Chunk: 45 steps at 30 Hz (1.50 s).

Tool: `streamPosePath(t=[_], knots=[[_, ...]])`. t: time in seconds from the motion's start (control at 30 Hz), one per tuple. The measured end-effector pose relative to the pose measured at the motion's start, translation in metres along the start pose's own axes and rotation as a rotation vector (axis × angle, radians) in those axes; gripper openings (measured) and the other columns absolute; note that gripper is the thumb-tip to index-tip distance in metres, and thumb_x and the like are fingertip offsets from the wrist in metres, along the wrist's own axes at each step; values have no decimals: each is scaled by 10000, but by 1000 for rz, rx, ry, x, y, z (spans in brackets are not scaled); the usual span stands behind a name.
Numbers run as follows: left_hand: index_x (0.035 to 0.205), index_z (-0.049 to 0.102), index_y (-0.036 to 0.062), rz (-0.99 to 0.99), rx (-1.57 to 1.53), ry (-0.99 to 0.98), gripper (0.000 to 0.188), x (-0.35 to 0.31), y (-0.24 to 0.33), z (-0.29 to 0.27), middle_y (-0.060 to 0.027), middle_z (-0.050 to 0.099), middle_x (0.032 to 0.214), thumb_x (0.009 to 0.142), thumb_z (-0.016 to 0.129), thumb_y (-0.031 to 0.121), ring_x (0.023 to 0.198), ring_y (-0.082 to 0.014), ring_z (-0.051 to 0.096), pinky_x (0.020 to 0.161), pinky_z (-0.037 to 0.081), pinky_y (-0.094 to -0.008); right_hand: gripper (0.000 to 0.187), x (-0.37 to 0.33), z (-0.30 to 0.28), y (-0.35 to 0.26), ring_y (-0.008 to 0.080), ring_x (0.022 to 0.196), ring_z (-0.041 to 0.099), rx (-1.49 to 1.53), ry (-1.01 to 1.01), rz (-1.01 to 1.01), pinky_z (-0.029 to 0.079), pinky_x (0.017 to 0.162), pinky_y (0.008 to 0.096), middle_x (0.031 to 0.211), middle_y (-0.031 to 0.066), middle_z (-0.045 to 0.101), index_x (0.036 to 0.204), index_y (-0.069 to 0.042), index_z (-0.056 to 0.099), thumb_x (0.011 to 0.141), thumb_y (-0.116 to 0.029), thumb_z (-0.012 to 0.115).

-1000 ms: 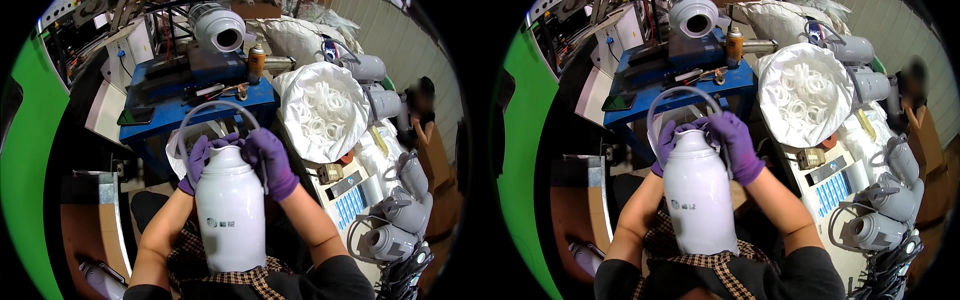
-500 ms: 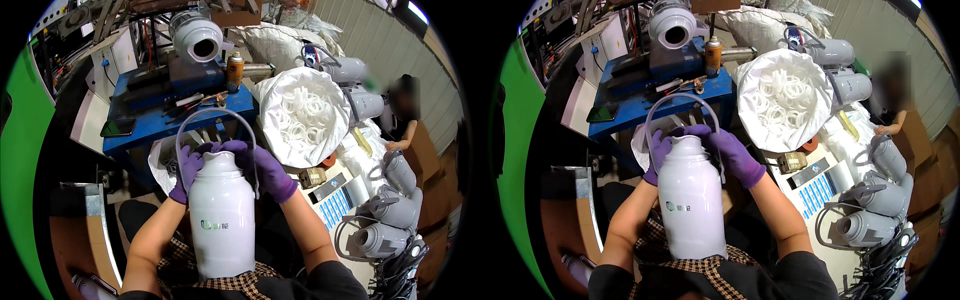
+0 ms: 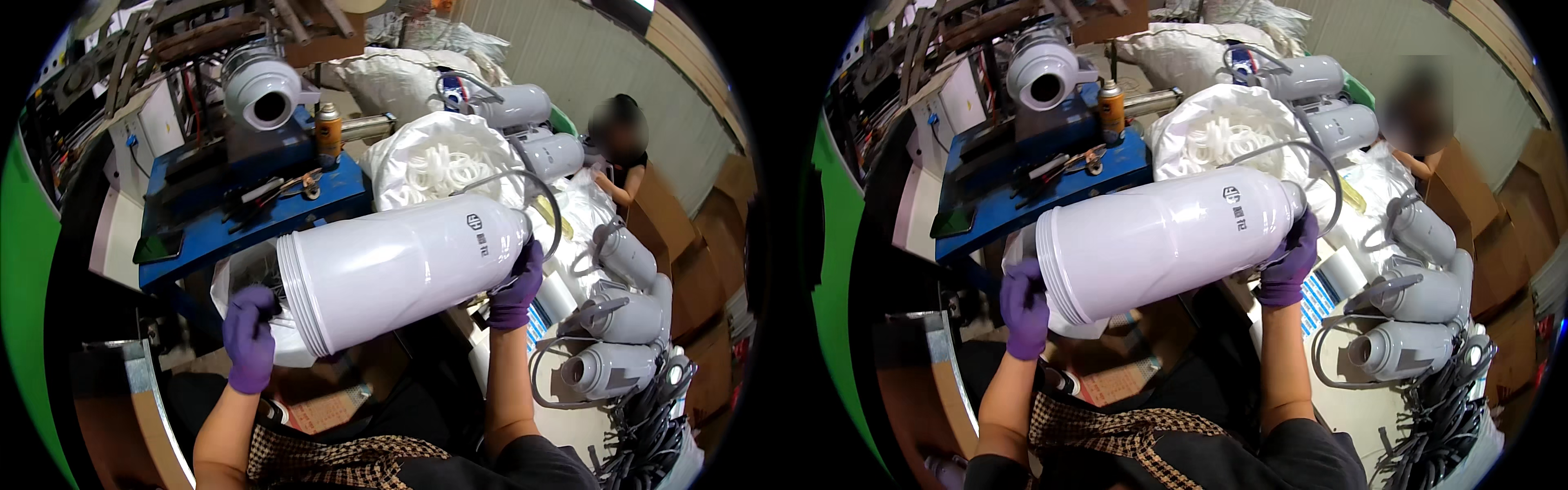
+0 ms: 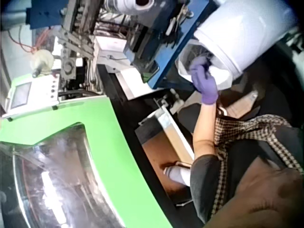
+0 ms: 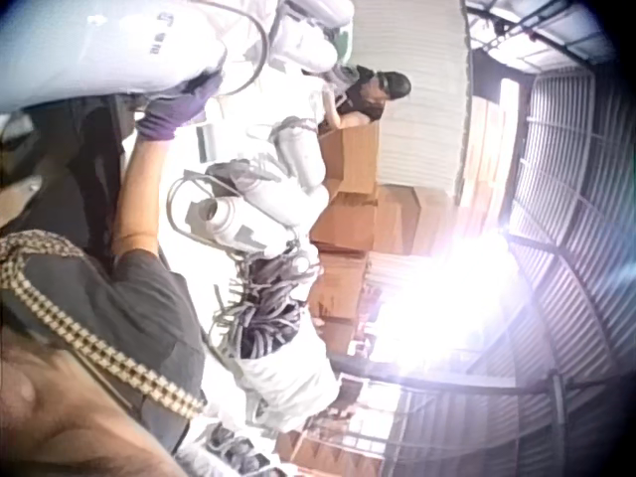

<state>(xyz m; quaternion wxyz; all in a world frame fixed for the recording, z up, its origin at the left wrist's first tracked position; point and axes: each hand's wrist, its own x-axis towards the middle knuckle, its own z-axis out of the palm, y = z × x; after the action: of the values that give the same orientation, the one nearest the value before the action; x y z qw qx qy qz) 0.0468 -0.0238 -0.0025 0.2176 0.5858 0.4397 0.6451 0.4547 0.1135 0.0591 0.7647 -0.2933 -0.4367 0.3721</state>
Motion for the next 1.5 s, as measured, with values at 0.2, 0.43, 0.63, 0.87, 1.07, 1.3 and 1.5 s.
streamPosePath(t=[0.2,0.43,0.63,0.87,1.07,1.3,1.5], knots=[[1216,632,10,-365,-76,-768,316,-72,-22,-4,-112,625,1165,946,482,-56,1050,-195,621,987,488,-320,386,-65,33,18,202,1082,653,-335,-143,-82,506,961,339,1180,100,691,1316,10,606,965,-151,616],[1261,613,20,-610,-205,-1022,318,-168,-25,-7,-111,623,1209,970,486,0,1092,-201,612,1014,478,-333,332,-146,94,11,173,941,654,-502,-232,98,508,902,300,1105,122,713,1291,-10,643,983,-108,568],[1300,597,28,-643,-290,-1002,328,-166,-38,2,-110,622,1246,992,489,48,1128,-206,604,1036,469,-345,282,-162,103,-11,281,1110,651,-343,-187,-474,210,1235,487,1108,117,713,1113,-10,734,852,-111,701],[1346,578,37,-705,-379,-977,347,-166,-32,-6,-108,620,1290,1016,492,104,1169,-212,595,1063,459,-358,510,-130,99,19,282,1303,568,589,-141,612,400,1150,389,1413,203,570,1434,37,486,1047,-290,546],[1385,562,45,-770,-596,-875,369,-151,-31,16,-107,619,1328,1038,496,152,1205,-217,587,1086,450,-370,683,-126,52,17,262,1281,552,71,-748,496,427,1114,407,1353,151,589,1426,-17,527,900,-423,683],[1430,543,54,-533,-1214,-503,401,-71,-12,59,-106,617,1371,1062,499,208,1247,-223,578,1112,440,-384,457,-75,-58,-35,219,1052,643,-554,-326,-81,517,922,361,1111,97,673,1189,3,659,951,-380,584],[1343,611,48,-155,-1205,-130,334,34,35,-2,-100,668,1275,1085,479,213,1166,-213,616,1094,462,-400,612,30,-163,-3,303,1301,547,162,312,-92,446,1116,454,1473,159,534,1548,-54,381,1083,-452,397]])
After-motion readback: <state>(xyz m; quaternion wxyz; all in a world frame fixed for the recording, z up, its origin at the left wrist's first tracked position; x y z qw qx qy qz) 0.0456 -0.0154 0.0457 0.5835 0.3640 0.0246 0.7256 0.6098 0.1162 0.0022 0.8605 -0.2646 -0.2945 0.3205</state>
